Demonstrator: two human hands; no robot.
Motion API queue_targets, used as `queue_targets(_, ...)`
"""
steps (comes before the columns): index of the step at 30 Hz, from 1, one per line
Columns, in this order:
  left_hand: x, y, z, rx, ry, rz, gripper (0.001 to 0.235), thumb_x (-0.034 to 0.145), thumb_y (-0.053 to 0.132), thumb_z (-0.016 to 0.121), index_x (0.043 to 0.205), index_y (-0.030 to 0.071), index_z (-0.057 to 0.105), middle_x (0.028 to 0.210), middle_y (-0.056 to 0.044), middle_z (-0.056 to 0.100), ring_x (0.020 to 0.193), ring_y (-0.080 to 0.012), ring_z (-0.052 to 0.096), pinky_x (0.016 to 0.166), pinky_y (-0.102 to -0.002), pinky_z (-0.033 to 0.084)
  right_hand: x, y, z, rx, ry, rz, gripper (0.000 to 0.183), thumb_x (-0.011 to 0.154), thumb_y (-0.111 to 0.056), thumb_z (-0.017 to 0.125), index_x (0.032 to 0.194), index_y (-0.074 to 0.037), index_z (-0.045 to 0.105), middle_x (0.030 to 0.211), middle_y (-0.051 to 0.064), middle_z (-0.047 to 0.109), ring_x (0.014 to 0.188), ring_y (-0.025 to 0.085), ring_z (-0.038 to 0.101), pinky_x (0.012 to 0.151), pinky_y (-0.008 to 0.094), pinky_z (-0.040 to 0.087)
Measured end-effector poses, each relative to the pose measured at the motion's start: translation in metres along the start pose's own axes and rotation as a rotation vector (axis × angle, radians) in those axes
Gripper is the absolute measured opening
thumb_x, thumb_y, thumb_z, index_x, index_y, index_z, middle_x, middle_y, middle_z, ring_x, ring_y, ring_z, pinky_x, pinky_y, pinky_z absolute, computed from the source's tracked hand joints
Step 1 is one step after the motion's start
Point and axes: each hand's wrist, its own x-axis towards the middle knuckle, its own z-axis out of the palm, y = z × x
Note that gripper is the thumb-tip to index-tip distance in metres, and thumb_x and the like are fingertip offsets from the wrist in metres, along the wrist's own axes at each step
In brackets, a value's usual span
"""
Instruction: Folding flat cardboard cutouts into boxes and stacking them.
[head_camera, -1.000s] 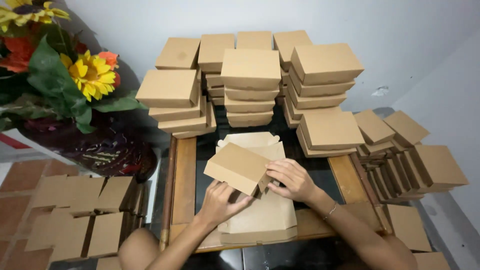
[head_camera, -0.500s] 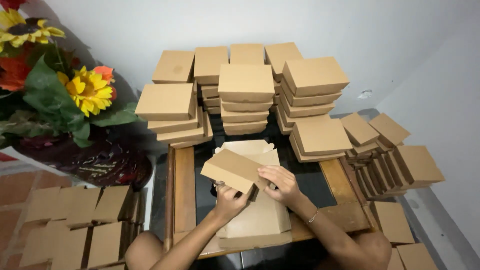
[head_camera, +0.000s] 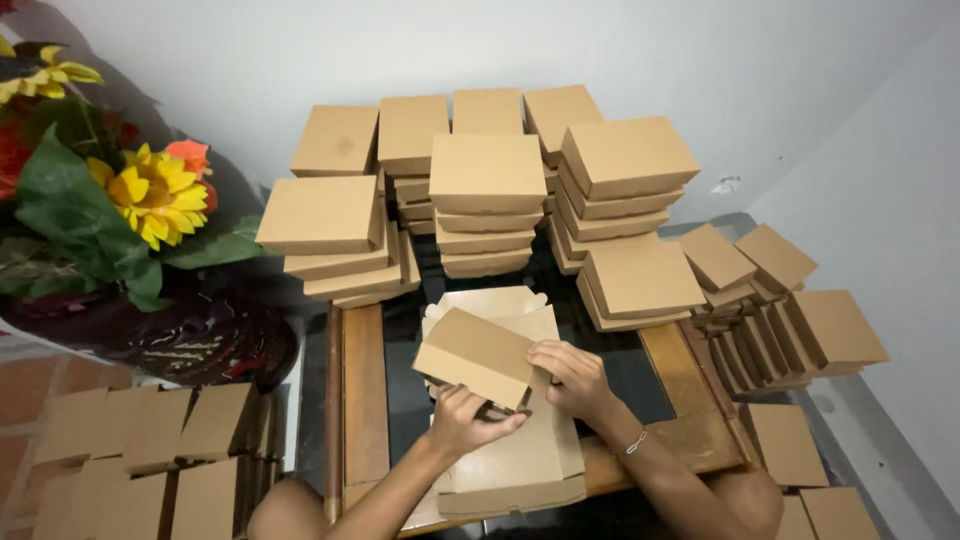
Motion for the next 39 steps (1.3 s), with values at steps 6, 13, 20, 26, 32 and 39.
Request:
queue_targets(6, 0.025, 0.016, -0.012, -0.088, 0.023, -0.032, 0.027, 0.086, 0.029, 0.082, 0.085, 0.003, 0.072, 0.078, -0.008, 0.076, 0.063, -0.018, 0.072, 0.057, -0.031, 0.058, 0.001, -0.004, -0.002, 0.013, -0.009, -0.003, 0.039, 0.07, 0.013, 0.051, 0.102, 0.0, 0.068, 0.103, 0.011, 0.075, 0.095, 0.028, 0.076, 0.085, 0.034, 0.064)
queue_targets(13, 0.038, 0.025, -0.019, -0.093, 0.075, 0.034, 0.02, 0.094, 0.02, 0.072, 0.081, 0.005, 0.071, 0.07, -0.004, 0.071, 0.056, -0.013, 0.065, 0.049, -0.027, 0.049, -0.004, -0.003, -0.003, 0.011, 0.017, 0.003, 0.033, 0.07, 0.009, 0.065, 0.102, 0.0, 0.068, 0.101, 0.011, 0.075, 0.094, 0.026, 0.076, 0.085, 0.033, 0.065)
queue_targets(20, 0.043, 0.029, -0.022, -0.087, 0.096, 0.043, 0.016, 0.088, 0.007, 0.077, 0.076, 0.006, 0.068, 0.073, -0.004, 0.071, 0.057, -0.0126, 0.064, 0.051, -0.026, 0.047, 0.009, -0.013, -0.009, -0.03, 0.05, -0.102, 0.015, 0.084, -0.003, 0.079, 0.092, -0.003, 0.066, 0.095, 0.01, 0.073, 0.086, 0.023, 0.075, 0.08, 0.031, 0.065)
queue_targets(26, 0.043, 0.031, -0.024, -0.095, 0.098, 0.022, 0.011, 0.085, 0.006, 0.081, 0.077, 0.005, 0.073, 0.077, -0.005, 0.073, 0.06, -0.0124, 0.067, 0.052, -0.026, 0.05, 0.011, -0.019, -0.011, -0.029, 0.053, -0.104, 0.011, 0.083, 0.002, 0.076, 0.092, -0.002, 0.072, 0.096, 0.011, 0.077, 0.087, 0.022, 0.077, 0.083, 0.031, 0.065)
queue_targets(32, 0.046, 0.033, -0.025, -0.103, 0.135, 0.04, 0.015, 0.086, 0.003, 0.079, 0.073, 0.004, 0.071, 0.071, -0.005, 0.069, 0.057, -0.0113, 0.063, 0.05, -0.025, 0.048, 0.013, -0.024, -0.009, -0.002, 0.066, -0.128, 0.012, 0.084, 0.002, 0.077, 0.095, 0.001, 0.074, 0.097, 0.012, 0.077, 0.087, 0.023, 0.078, 0.08, 0.032, 0.066)
queue_targets(39, 0.077, 0.049, -0.041, 0.01, 0.099, 0.059, 0.018, 0.089, 0.004, 0.075, 0.105, -0.003, 0.074, 0.096, -0.016, 0.078, 0.082, -0.0238, 0.078, 0.063, -0.031, 0.065, 0.011, -0.018, 0.004, 0.068, 0.169, 0.071, 0.013, 0.08, -0.005, 0.086, 0.09, -0.003, 0.079, 0.086, 0.01, 0.079, 0.073, 0.019, 0.078, 0.068, 0.026, 0.066)
